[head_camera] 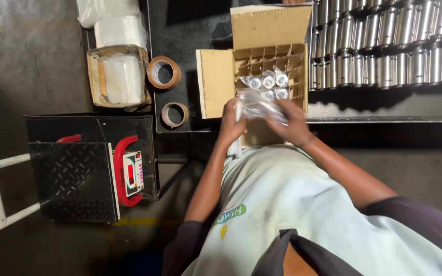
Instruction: The person picks cylindrical metal parts from a tray, wraps each in a small plastic bag, and places them into a cardboard box with dividers. After filling the box, they close it and apply packing tape to seal it. The person then moves the sealed box to a nearby stack of boxes.
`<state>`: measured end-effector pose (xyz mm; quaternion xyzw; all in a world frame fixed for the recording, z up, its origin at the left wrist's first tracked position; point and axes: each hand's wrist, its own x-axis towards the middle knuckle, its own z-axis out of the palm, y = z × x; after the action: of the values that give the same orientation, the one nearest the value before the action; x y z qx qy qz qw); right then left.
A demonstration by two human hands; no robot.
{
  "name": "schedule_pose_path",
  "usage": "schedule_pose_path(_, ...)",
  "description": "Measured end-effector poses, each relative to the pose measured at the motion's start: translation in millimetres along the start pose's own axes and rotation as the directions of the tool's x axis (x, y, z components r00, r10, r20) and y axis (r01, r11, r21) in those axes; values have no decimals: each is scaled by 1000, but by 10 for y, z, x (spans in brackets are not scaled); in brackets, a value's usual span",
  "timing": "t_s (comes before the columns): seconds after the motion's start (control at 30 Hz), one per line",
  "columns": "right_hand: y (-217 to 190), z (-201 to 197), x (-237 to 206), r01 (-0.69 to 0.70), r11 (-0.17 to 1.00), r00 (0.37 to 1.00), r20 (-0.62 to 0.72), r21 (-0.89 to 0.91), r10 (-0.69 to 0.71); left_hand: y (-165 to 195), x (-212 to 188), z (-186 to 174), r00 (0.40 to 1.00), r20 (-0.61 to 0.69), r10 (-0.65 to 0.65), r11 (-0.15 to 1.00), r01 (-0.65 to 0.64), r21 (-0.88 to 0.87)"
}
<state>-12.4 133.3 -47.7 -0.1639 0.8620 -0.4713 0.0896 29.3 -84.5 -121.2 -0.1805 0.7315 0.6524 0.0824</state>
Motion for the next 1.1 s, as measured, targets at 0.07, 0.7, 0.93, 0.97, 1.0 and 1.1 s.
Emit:
schedule_pose_path(0.07, 188, 147, 166, 60, 994, 973, 226, -93, -38, -31, 66, 25, 997, 77, 12, 999, -10, -31)
schedule_pose_path(0.7, 339, 494, 630, -127, 913, 955, 200, -387, 218, -170, 64, 37, 951, 277, -139, 946, 211, -248)
schedule_pose_path(0.93, 61, -277, 402, -99, 971, 986, 151, 220, 66, -267, -15, -133, 977, 94, -191, 763, 208, -612)
schedule_pose_path(0.97, 18, -428, 338, -71, 903, 996, 85, 423, 38, -272, -39, -183, 971, 150, -184, 695, 236, -679)
schedule_pose_path(1.0, -23, -583, 286, -69, 822, 994, 105, 565, 12, -282, -67, -228, 963, 204, -174, 618, 269, -739)
schedule_pose_path(1.1, -196, -961, 153, -66, 540, 989, 129, 839, -78, -327, -139, -308, 926, 343, -158, 555, 370, -744)
